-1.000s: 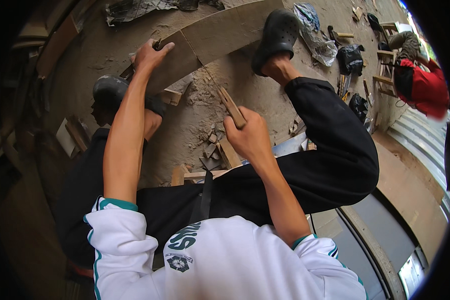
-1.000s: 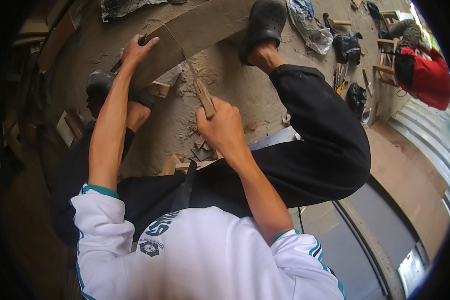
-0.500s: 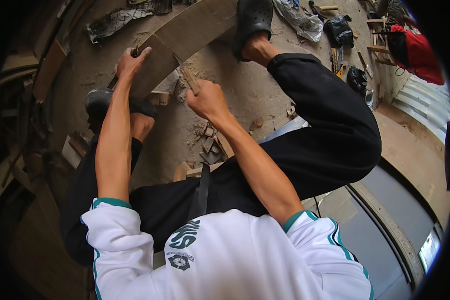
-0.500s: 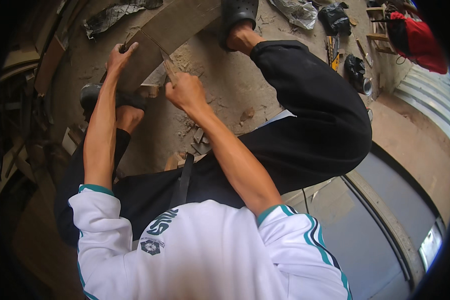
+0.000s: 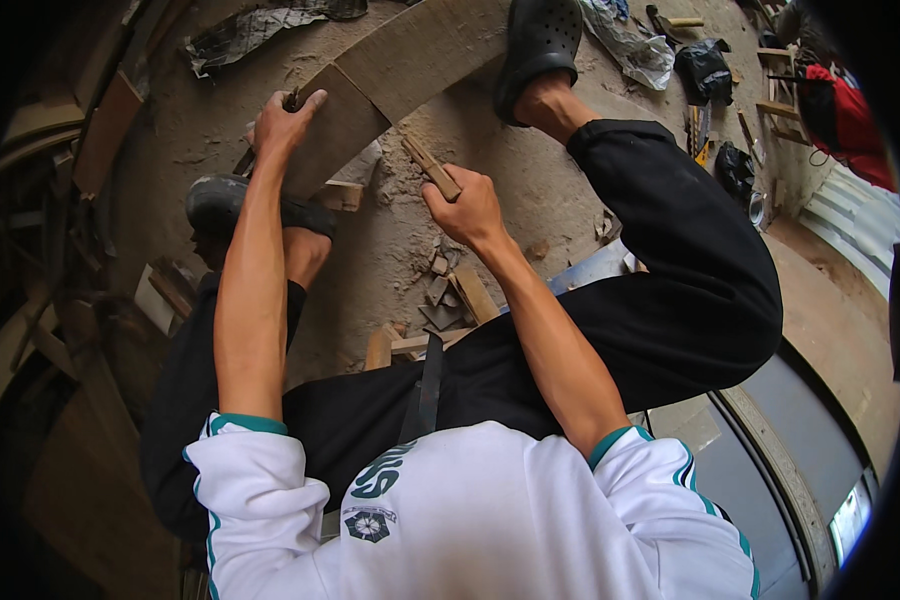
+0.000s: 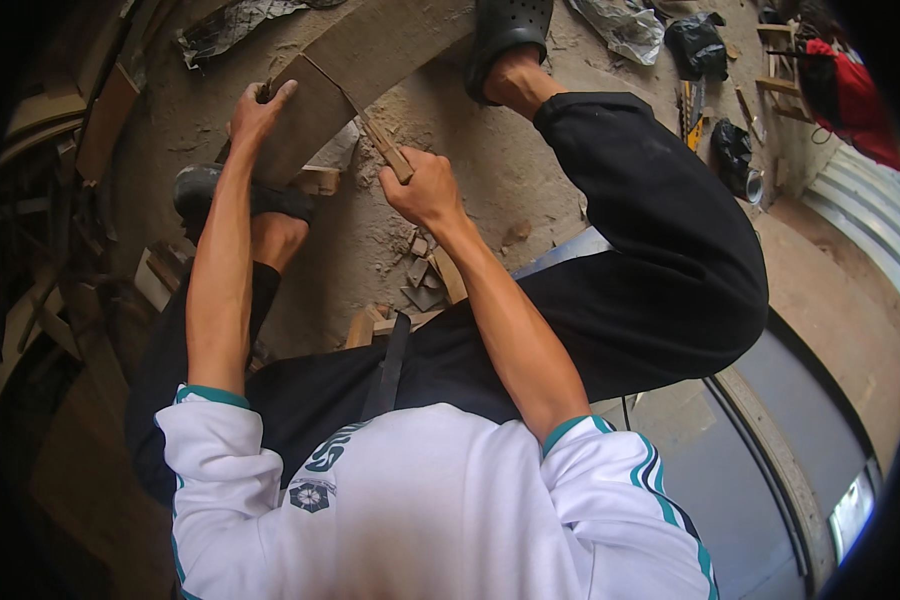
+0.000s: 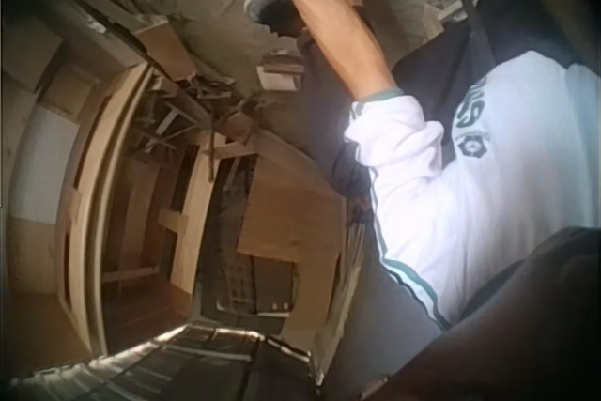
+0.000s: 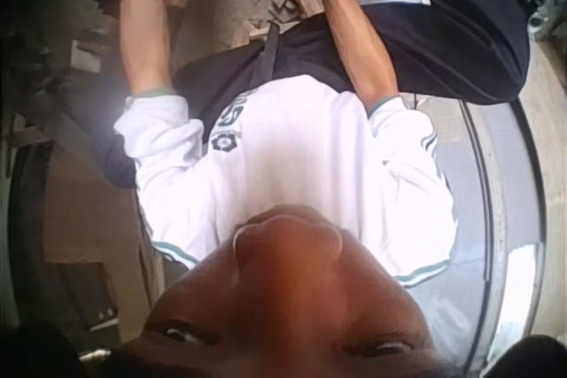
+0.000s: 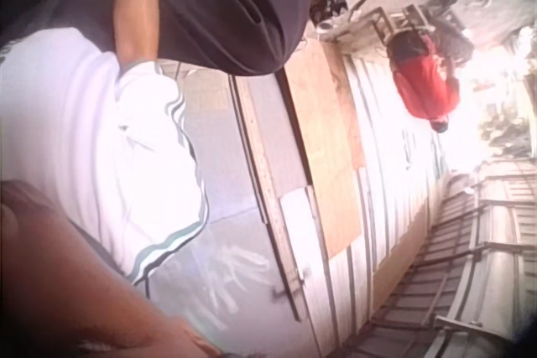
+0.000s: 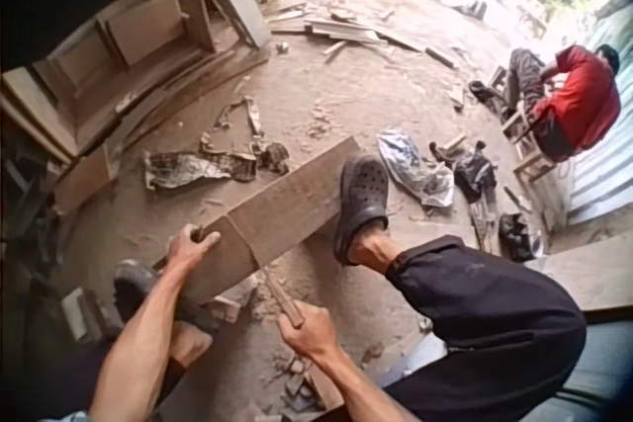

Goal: The person sits on the floor and uses a hand saw to cut a rectangular piece of wood. They hold the wood with their left hand and saw with their right hand, completing the cut and separating the piece into two parts.

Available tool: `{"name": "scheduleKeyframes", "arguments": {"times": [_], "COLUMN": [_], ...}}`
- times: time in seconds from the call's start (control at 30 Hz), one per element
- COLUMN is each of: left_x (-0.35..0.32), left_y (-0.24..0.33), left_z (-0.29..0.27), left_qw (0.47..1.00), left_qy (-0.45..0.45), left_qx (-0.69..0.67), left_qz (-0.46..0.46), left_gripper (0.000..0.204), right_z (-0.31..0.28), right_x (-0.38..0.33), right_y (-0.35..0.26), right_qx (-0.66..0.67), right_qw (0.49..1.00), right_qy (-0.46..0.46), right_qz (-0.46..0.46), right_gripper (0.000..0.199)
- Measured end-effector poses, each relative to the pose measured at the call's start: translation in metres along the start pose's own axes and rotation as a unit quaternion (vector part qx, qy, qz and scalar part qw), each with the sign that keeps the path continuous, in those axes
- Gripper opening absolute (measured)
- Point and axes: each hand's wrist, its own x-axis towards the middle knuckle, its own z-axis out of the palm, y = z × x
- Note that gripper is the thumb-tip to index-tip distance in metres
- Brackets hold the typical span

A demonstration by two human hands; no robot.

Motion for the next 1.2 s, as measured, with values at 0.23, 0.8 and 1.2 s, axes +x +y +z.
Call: {"name": "scheduleKeyframes", "arguments": {"times": [0.23,0.8,1.2], "left_x": [0.009,0.008,0.007], "left_y": [-0.007,-0.005,-0.005], "left_z": [0.003,0.002,-0.004], "left_qw": [1.0,1.0,1.0], "left_qy": [-0.002,-0.018,-0.008], "left_qx": [0.024,0.015,0.027], "left_qz": [0.007,-0.001,0.012], "left_gripper": [0.084,0.089,0.092], "right_z": [-0.002,-0.026,-0.002], "right_x": [-0.025,-0.04,-0.022], "right_y": [-0.069,-0.043,-0.044], "right_qx": [-0.033,-0.027,-0.09], "right_qw": [0.999,0.998,0.996], "right_qy": [0.019,-0.018,-0.015], "right_qz": [0.009,0.047,0.003], "right_gripper": [0.026,0.022,0.023]}}
